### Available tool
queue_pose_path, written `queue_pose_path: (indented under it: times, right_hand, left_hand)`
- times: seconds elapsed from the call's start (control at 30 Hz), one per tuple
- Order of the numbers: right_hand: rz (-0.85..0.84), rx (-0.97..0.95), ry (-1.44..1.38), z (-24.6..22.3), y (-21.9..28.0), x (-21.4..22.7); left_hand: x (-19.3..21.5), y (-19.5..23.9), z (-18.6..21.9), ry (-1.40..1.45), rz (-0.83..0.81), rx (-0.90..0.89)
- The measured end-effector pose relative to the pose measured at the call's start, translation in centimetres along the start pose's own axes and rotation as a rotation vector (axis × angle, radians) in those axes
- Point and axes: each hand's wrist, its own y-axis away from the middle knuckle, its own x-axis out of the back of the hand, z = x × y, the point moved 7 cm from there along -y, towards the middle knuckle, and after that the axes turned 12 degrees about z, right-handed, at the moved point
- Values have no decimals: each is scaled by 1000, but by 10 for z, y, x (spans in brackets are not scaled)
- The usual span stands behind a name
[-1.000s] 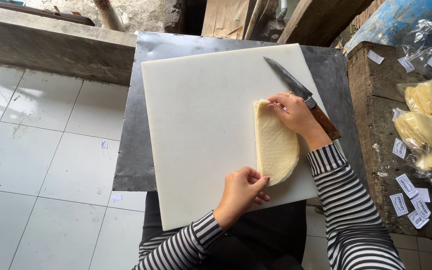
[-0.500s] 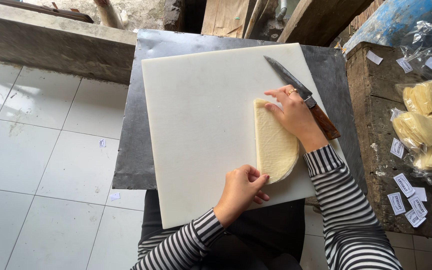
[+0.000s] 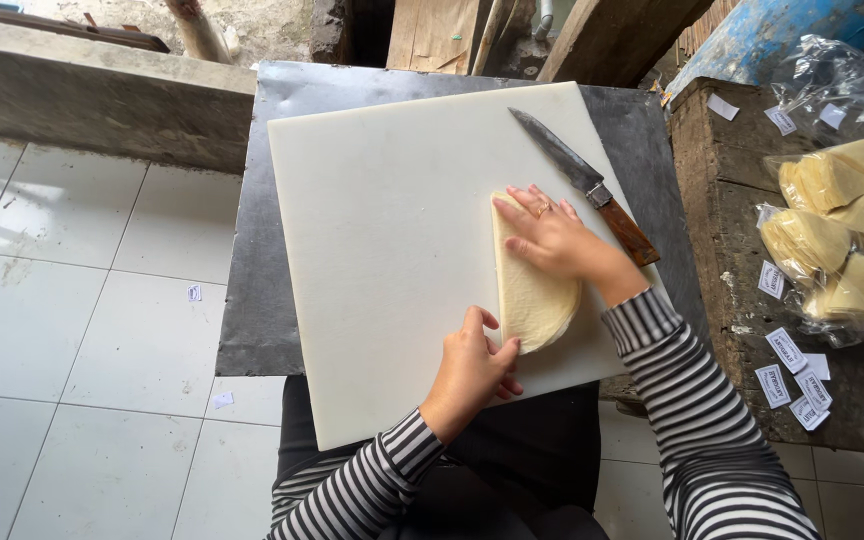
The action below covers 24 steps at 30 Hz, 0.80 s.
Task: The person separates thin, round dough sheets on a white cutting board, then uses a knife to cut the stack in half and folds the pieces. The person continues to cut the folded stack into smaller portions.
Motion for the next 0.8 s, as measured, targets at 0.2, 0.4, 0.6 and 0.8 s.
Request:
queue_pose_path:
  times: [0.2, 0.4, 0.6, 0.8]
  right_hand:
    - [-87, -234, -82, 30, -32, 22]
    - [-283, -330, 3, 9, -59, 28]
    - [-462, -481, 112, -2, -65, 30]
    - [-461, -407, 133, 2, -68, 27]
  left_hand:
    - [2, 4, 4, -62, 69, -60]
    - [0, 8, 8, -127, 83, -171]
    - [-2, 6, 6, -145, 28, -149]
    - [-1, 6, 8, -130, 20, -171]
